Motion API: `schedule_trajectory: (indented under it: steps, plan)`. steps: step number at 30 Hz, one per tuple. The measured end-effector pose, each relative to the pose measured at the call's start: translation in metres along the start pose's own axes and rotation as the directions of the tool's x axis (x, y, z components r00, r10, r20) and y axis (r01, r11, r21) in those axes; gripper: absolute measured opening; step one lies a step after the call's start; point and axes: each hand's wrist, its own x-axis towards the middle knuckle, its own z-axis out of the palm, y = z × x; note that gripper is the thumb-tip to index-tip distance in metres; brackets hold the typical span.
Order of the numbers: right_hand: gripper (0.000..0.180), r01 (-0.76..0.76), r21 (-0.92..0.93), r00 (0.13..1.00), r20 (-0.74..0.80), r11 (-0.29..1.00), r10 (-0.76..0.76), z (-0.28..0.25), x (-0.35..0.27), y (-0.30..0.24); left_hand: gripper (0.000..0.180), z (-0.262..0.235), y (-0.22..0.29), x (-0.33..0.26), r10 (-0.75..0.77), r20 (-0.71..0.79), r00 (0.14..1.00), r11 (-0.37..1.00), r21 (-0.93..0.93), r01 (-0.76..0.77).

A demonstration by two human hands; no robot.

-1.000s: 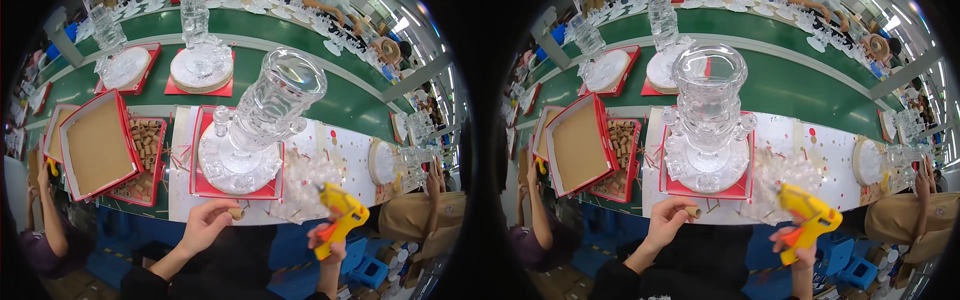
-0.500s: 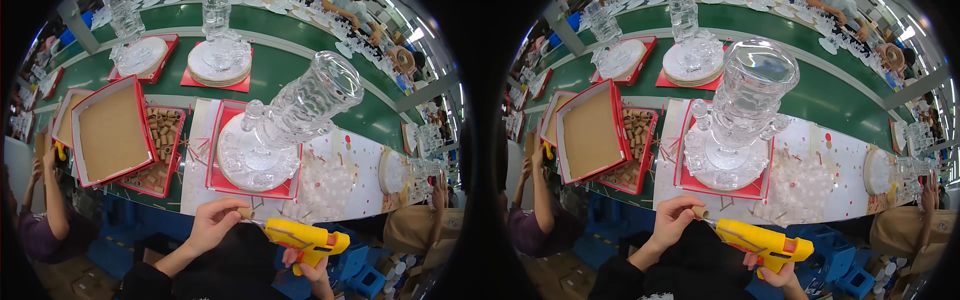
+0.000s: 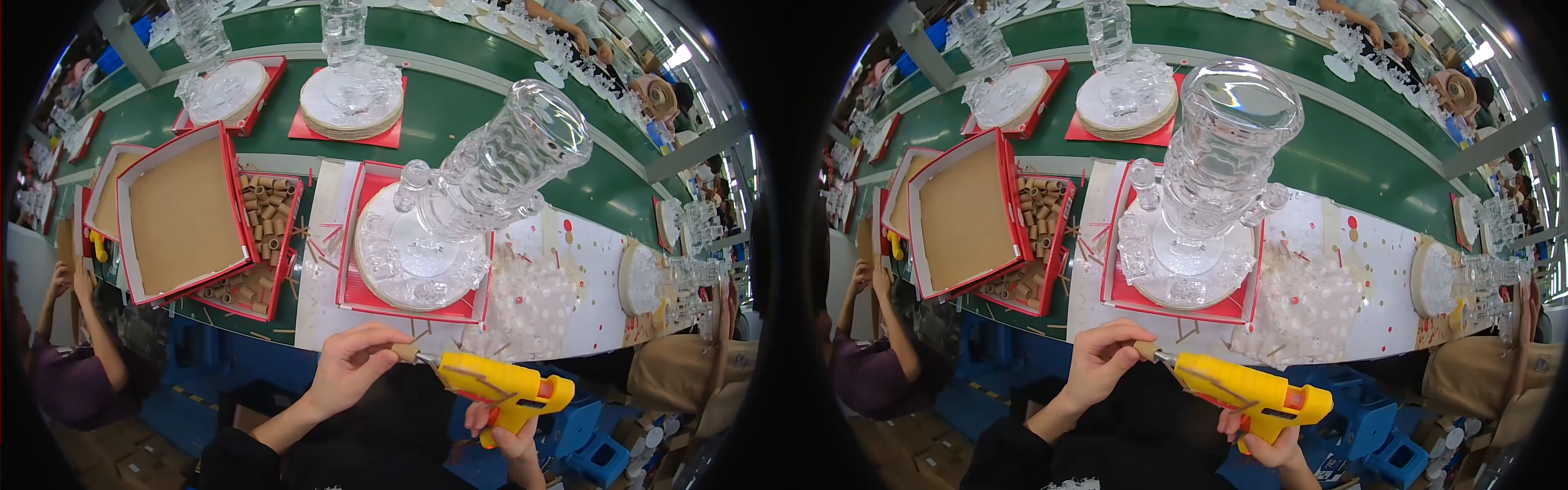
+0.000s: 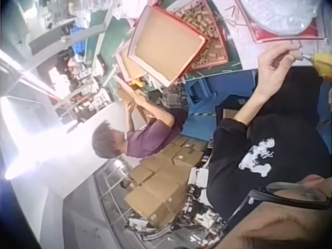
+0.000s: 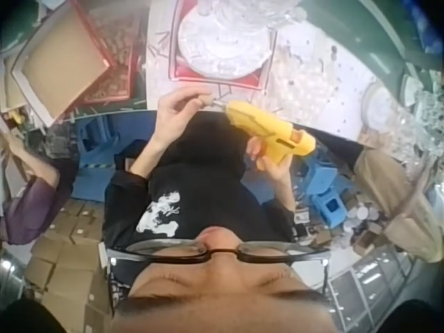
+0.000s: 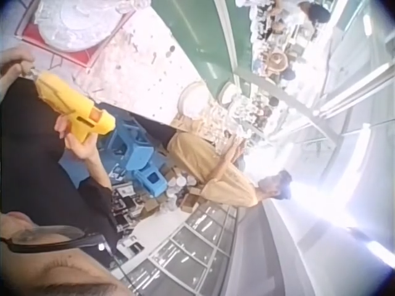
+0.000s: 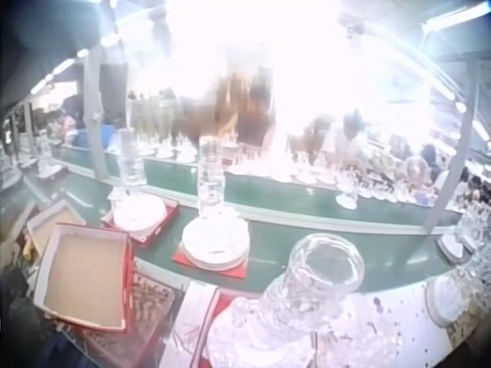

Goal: Assembling glass lighting fixtures by gluing components to a base and placing them into boxes on an assembly line.

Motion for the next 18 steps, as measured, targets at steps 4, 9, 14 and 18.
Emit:
schedule_trajectory:
  steps: [4, 9, 14, 18]
  plan:
    - [0.067, -0.009, -0.009, 0.999, -0.032, 1.0, 0.009, 0.0002, 0.0006, 0.0015, 0.027, -0.0037, -0.001, -0.0021, -0.001, 0.005, 1.0, 0.999, 0.041, 0.0]
    - [0.066, -0.008, -0.013, 0.999, -0.051, 1.0, 0.007, -0.0016, -0.0012, 0.0022, 0.024, 0.0, 0.0009, -0.0024, 0.003, 0.001, 1.0, 1.0, 0.022, -0.003]
    - [0.066, -0.006, -0.002, 0.999, -0.044, 1.0, 0.005, -0.0045, -0.0034, 0.0032, 0.022, 0.0009, 0.001, -0.0017, 0.018, -0.008, 1.0, 1.0, 0.007, -0.018]
    - [0.065, -0.013, 0.0, 1.0, -0.029, 1.0, 0.013, -0.0046, -0.0045, 0.0025, 0.021, 0.0005, -0.001, -0.0012, 0.021, -0.01, 1.0, 1.0, -0.014, -0.021]
